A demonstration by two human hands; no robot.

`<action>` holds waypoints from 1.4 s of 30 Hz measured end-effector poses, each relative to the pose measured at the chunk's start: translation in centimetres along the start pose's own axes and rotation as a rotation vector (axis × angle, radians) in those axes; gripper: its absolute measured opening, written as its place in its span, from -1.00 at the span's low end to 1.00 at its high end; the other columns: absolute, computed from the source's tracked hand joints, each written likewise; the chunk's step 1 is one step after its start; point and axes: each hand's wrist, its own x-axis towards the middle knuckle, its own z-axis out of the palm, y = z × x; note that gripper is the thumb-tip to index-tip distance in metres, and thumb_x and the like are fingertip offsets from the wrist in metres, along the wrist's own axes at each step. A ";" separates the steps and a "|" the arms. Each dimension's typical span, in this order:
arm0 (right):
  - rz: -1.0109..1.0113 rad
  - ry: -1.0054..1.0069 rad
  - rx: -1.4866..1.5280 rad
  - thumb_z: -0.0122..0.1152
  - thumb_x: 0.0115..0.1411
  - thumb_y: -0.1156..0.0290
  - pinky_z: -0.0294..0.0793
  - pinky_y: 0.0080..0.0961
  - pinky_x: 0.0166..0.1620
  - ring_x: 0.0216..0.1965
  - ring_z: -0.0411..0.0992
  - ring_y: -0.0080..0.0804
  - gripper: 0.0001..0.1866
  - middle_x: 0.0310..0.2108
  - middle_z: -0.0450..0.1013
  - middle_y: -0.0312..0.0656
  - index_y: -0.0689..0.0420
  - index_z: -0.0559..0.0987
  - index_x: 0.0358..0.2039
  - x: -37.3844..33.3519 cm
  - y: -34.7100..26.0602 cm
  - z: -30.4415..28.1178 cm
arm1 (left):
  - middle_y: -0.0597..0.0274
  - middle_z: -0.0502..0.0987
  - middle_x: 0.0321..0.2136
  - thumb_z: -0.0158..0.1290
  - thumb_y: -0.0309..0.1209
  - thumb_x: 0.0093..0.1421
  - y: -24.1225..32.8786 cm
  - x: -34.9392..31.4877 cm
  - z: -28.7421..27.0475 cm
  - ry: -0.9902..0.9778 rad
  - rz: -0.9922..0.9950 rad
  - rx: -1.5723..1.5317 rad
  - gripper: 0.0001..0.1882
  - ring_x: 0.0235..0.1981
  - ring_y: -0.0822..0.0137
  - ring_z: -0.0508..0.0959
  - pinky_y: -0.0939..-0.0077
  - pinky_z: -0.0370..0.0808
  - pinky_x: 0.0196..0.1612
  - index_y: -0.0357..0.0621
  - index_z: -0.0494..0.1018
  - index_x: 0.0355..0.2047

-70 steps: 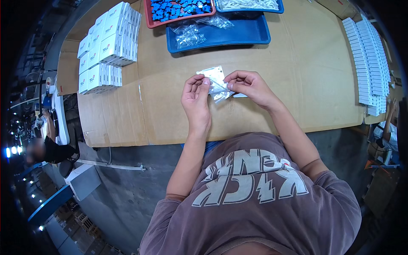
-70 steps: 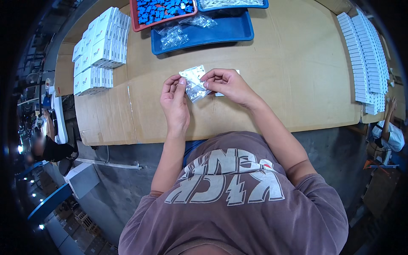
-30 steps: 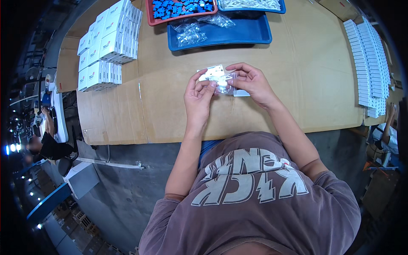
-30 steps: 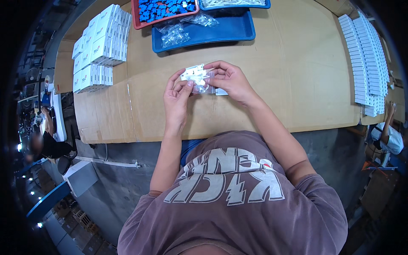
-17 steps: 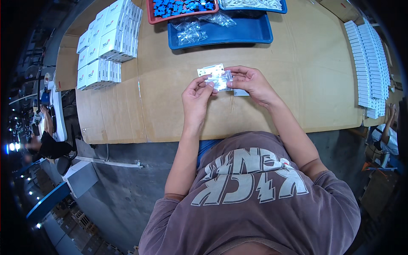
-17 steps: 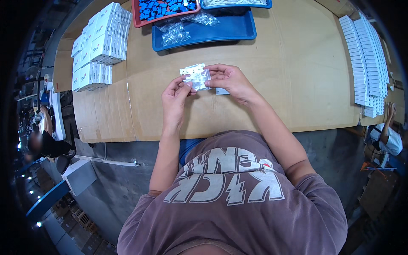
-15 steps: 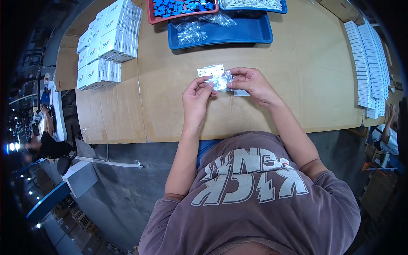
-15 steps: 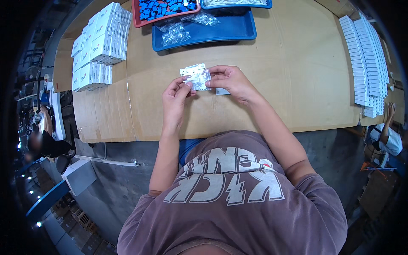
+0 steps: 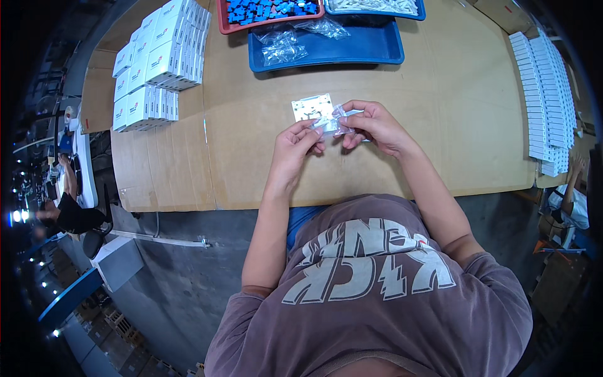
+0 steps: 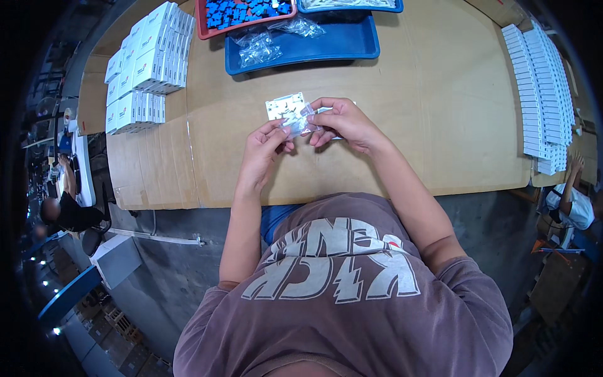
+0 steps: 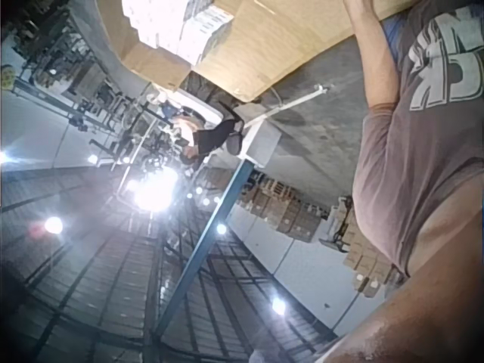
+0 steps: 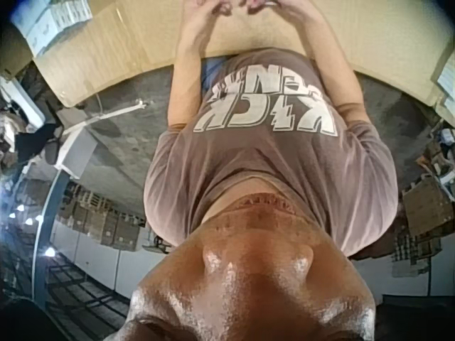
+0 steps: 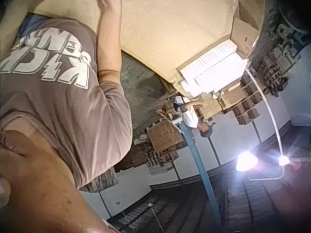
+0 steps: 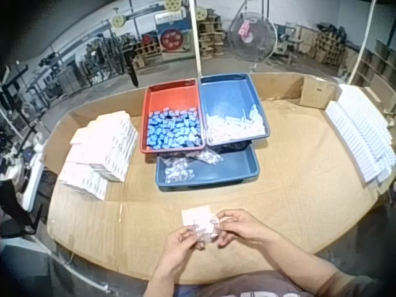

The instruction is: Assembling and inspecting small white electronic modules with connectors at a workstation.

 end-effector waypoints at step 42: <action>-0.056 -0.045 -0.203 0.10 0.45 0.50 0.69 -0.53 -0.26 -0.35 0.67 -0.40 -0.75 -0.24 0.64 -0.03 0.30 0.60 0.06 1.0 0.1 -0.4 | 0.11 0.65 -0.31 0.10 -0.50 0.42 1.9 0.1 -1.1 -0.077 0.075 0.130 -0.70 -0.40 0.45 0.63 0.57 0.61 -0.27 -0.42 0.52 0.09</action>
